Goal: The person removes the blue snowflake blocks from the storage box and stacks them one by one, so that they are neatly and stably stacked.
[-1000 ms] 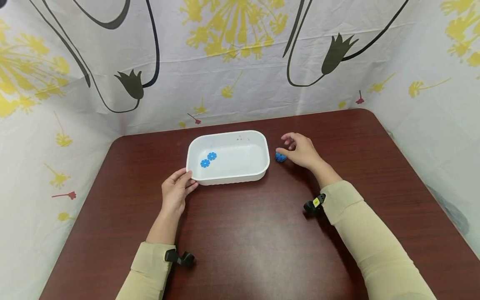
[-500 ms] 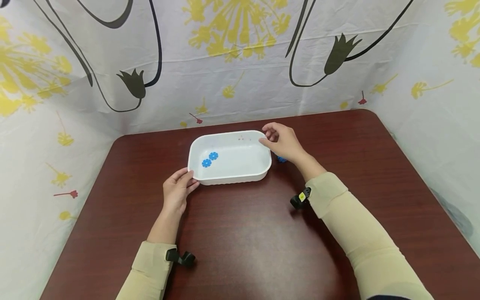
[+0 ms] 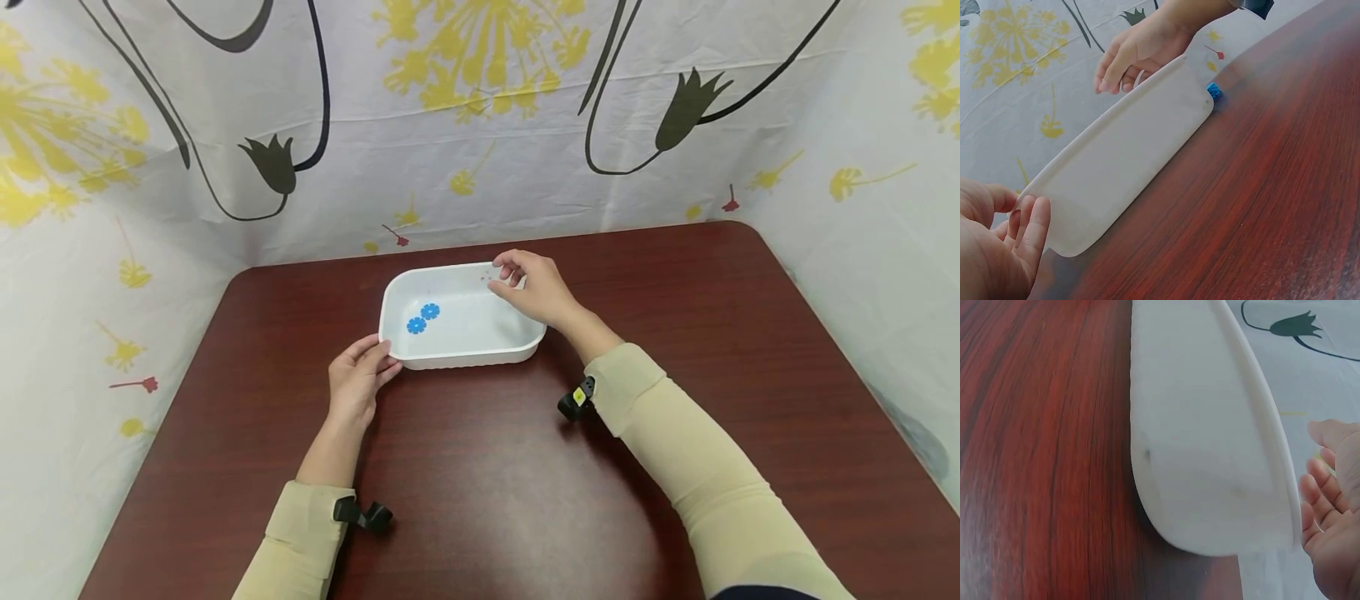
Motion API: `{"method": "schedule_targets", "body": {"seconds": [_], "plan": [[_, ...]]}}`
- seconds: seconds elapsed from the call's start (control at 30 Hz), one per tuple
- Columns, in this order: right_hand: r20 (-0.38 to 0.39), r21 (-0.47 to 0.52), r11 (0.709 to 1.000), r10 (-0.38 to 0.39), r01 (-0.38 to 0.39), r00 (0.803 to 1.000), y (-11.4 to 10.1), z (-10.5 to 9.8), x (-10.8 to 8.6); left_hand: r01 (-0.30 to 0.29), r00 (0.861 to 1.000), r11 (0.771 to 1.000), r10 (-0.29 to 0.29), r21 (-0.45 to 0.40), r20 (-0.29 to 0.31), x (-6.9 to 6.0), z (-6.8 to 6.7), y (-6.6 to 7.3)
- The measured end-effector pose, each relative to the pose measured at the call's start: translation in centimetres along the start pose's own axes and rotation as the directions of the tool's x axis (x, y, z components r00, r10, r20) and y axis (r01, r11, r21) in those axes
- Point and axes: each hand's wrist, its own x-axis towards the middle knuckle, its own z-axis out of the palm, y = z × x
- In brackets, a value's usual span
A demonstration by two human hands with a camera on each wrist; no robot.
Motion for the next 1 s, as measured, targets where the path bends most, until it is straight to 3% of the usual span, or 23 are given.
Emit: {"method": "schedule_targets", "body": {"seconds": [0.63, 1.0], "plan": [[0.119, -0.003, 1.0, 0.015, -0.014, 0.993, -0.7, 3.8, 1.3, -0.02, 1.0, 1.0, 0.02, -0.01, -0.008, 0.1, 0.1, -0.3], [0.168, 0.018, 0.999, 0.028, -0.031, 0.985, -1.5, 6.3, 2.1, -0.018, 0.998, 0.999, 0.015, -0.042, -0.069, 0.1, 0.5, -0.3]]}}
